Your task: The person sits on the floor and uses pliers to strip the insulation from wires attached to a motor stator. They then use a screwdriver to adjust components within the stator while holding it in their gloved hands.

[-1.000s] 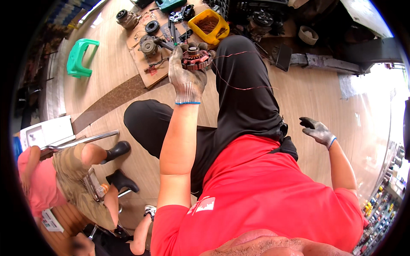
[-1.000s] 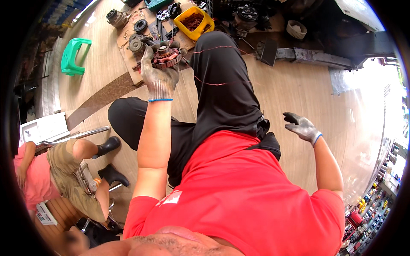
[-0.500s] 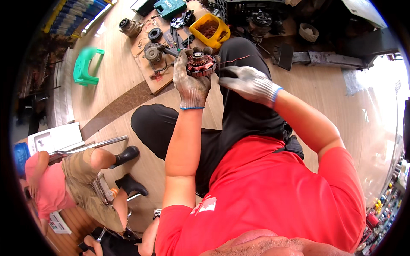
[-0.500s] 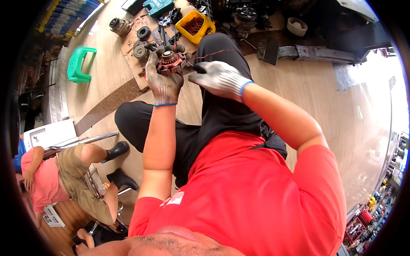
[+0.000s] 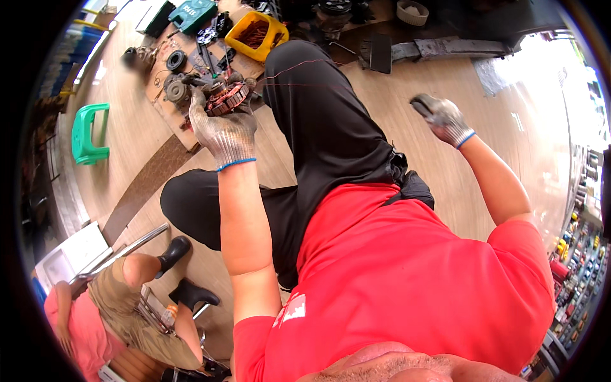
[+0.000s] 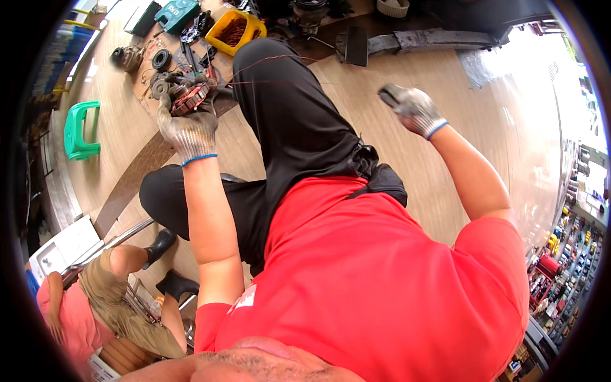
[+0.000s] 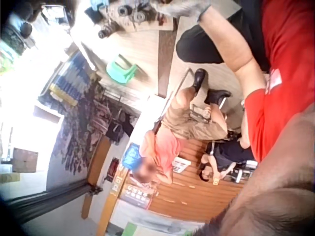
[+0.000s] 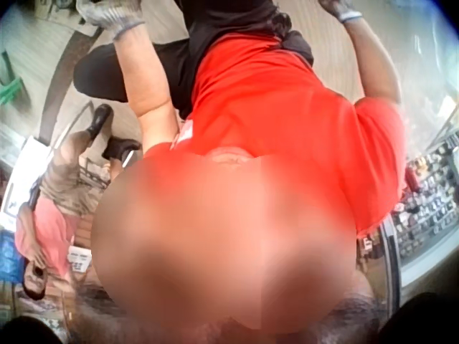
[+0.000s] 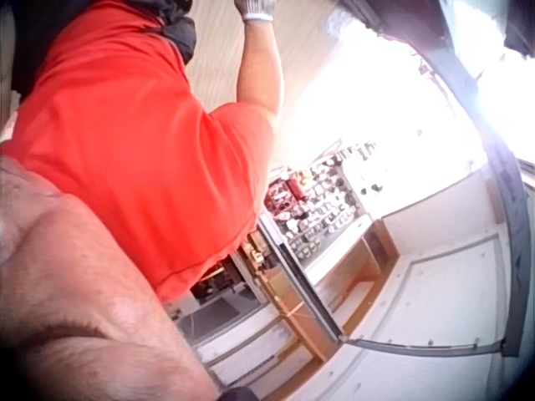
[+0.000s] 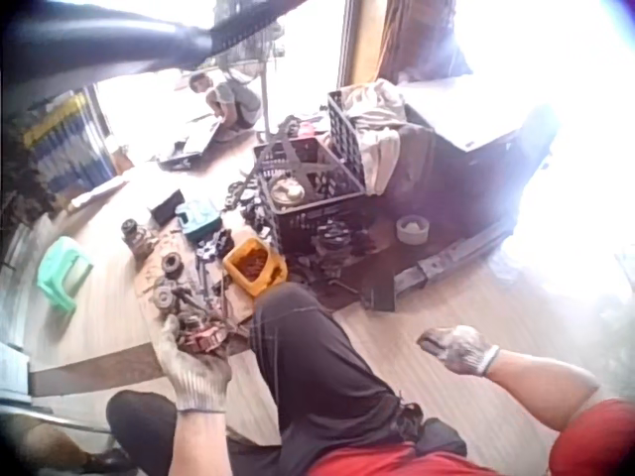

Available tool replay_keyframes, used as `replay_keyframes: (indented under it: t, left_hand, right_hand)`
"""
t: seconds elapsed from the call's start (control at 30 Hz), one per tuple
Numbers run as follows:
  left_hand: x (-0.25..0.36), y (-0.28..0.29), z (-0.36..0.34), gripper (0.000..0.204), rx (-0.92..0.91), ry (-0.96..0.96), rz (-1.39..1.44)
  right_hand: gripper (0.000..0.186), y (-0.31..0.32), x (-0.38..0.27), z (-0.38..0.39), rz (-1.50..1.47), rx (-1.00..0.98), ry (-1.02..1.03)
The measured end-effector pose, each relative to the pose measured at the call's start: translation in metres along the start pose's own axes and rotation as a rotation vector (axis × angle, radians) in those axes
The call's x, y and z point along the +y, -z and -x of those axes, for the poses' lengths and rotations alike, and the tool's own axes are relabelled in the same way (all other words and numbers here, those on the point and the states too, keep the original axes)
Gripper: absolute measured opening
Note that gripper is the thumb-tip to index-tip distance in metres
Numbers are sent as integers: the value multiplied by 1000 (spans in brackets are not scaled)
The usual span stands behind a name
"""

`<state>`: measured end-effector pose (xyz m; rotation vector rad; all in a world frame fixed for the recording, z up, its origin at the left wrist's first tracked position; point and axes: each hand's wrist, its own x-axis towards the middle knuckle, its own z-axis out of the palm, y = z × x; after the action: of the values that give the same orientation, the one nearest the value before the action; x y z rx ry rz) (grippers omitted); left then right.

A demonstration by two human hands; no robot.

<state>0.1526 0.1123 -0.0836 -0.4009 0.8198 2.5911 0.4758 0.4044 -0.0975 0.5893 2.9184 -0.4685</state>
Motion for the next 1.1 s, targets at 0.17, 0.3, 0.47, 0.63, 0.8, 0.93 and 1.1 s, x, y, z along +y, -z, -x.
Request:
replay_keyframes:
  t: [0.17,0.3,0.47,0.63,0.8,0.93,1.1]
  left_hand:
    - [-11,-3,5,30,-106,-35,-47]
    - [-14,-2,3,31,-125,-13,-38]
    - [-10,-1,-3,32,-88,-15,38]
    - [-12,0,0,29,-32,-55,-6]
    - [-8,2,-4,29,-16,-61,29]
    - [-6,5,-4,23,-19,-42,21]
    - [-11,5,7,25,-110,0,87]
  right_hand:
    - [31,-36,79,76,63,-69,-305]
    - [31,-58,104,117,55,-171,-327]
    - [41,-69,117,144,-142,-263,-669]
    - [42,-83,159,180,-78,-215,-693]
    - [34,-88,225,243,232,-308,-598]
    - [39,-65,244,281,271,-439,-887]
    - [49,-3,182,160,-261,220,-779]
